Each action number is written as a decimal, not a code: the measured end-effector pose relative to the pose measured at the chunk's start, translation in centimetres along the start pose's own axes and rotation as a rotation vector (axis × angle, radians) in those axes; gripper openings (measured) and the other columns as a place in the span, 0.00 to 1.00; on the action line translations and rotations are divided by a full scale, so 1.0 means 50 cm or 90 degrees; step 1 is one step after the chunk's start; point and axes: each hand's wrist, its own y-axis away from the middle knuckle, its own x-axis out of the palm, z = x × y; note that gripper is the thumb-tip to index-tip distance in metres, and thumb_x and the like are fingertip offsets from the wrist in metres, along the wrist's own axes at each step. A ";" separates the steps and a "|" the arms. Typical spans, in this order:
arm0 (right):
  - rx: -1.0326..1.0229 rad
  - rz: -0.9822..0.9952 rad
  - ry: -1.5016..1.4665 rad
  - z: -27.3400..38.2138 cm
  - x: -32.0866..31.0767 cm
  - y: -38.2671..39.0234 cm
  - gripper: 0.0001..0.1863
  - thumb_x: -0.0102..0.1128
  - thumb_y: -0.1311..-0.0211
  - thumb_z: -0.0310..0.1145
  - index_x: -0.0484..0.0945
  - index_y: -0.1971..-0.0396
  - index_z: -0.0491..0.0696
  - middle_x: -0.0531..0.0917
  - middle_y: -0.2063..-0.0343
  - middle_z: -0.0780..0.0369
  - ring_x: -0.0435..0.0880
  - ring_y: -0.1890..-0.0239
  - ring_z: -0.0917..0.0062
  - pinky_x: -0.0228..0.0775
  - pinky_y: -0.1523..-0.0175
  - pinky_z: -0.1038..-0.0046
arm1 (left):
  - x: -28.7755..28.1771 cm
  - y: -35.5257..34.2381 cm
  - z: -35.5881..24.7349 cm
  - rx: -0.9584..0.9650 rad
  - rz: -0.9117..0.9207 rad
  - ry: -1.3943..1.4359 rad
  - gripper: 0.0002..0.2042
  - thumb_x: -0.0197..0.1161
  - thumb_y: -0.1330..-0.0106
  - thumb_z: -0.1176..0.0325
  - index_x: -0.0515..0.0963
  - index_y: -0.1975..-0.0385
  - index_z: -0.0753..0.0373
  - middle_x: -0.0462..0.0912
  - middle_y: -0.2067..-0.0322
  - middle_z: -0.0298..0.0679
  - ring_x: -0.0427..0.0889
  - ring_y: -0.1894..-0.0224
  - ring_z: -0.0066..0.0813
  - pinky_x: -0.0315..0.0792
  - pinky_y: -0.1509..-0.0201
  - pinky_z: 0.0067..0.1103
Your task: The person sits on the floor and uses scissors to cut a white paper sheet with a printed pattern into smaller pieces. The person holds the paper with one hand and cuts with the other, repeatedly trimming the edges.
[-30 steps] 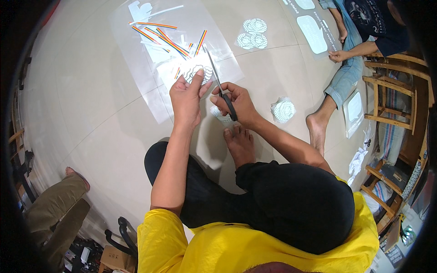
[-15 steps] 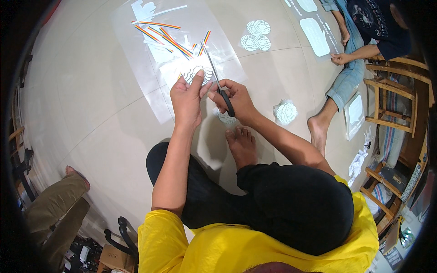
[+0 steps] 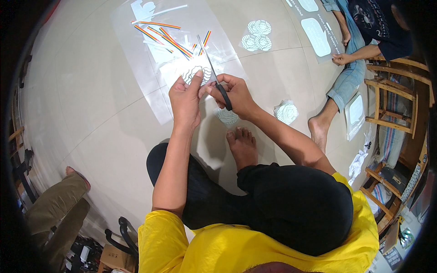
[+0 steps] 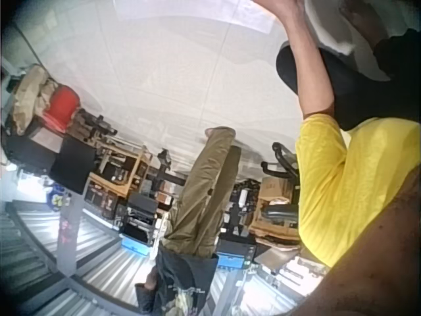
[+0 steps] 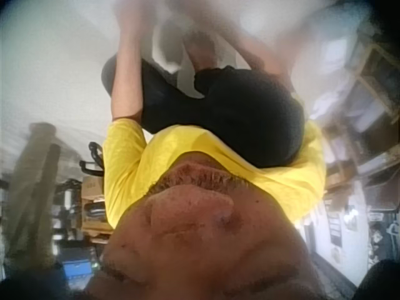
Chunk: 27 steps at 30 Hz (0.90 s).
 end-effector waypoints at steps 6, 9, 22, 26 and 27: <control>-0.073 -0.064 -0.009 0.017 -0.025 -0.016 0.18 0.75 0.32 0.37 0.79 0.52 0.43 0.83 0.75 0.68 0.78 0.77 0.88 0.68 0.71 0.83 | -0.002 -0.010 -0.010 0.025 -0.018 -0.087 0.16 0.69 0.26 0.72 0.77 0.45 0.75 0.88 0.57 0.42 0.88 0.61 0.25 0.87 0.55 0.22; -0.123 -0.084 -0.007 0.042 -0.044 -0.029 0.22 0.76 0.35 0.33 0.76 0.47 0.42 0.86 0.70 0.66 0.82 0.69 0.87 0.72 0.63 0.83 | -0.013 -0.004 -0.021 -0.027 0.051 -0.236 0.19 0.71 0.28 0.71 0.77 0.43 0.75 0.87 0.58 0.40 0.86 0.61 0.20 0.86 0.56 0.21; -0.140 -0.066 -0.020 0.061 -0.039 0.000 0.24 0.75 0.35 0.27 0.74 0.44 0.40 0.88 0.67 0.63 0.83 0.67 0.89 0.72 0.62 0.84 | -0.001 0.001 -0.020 -0.070 0.047 -0.057 0.16 0.71 0.28 0.69 0.79 0.45 0.70 0.89 0.57 0.39 0.89 0.57 0.25 0.85 0.55 0.21; -0.157 -0.078 -0.023 0.044 -0.027 0.003 0.27 0.77 0.37 0.28 0.73 0.43 0.39 0.88 0.67 0.63 0.84 0.65 0.87 0.74 0.60 0.83 | -0.010 -0.002 -0.013 -0.072 0.061 -0.131 0.14 0.69 0.26 0.71 0.80 0.47 0.70 0.89 0.56 0.39 0.90 0.57 0.28 0.86 0.54 0.21; -0.143 -0.077 -0.010 0.036 -0.028 0.008 0.27 0.77 0.36 0.28 0.73 0.43 0.39 0.88 0.67 0.63 0.84 0.65 0.87 0.74 0.60 0.83 | -0.011 -0.003 -0.013 -0.066 0.054 -0.144 0.13 0.69 0.26 0.71 0.80 0.47 0.70 0.89 0.56 0.40 0.90 0.57 0.28 0.87 0.53 0.22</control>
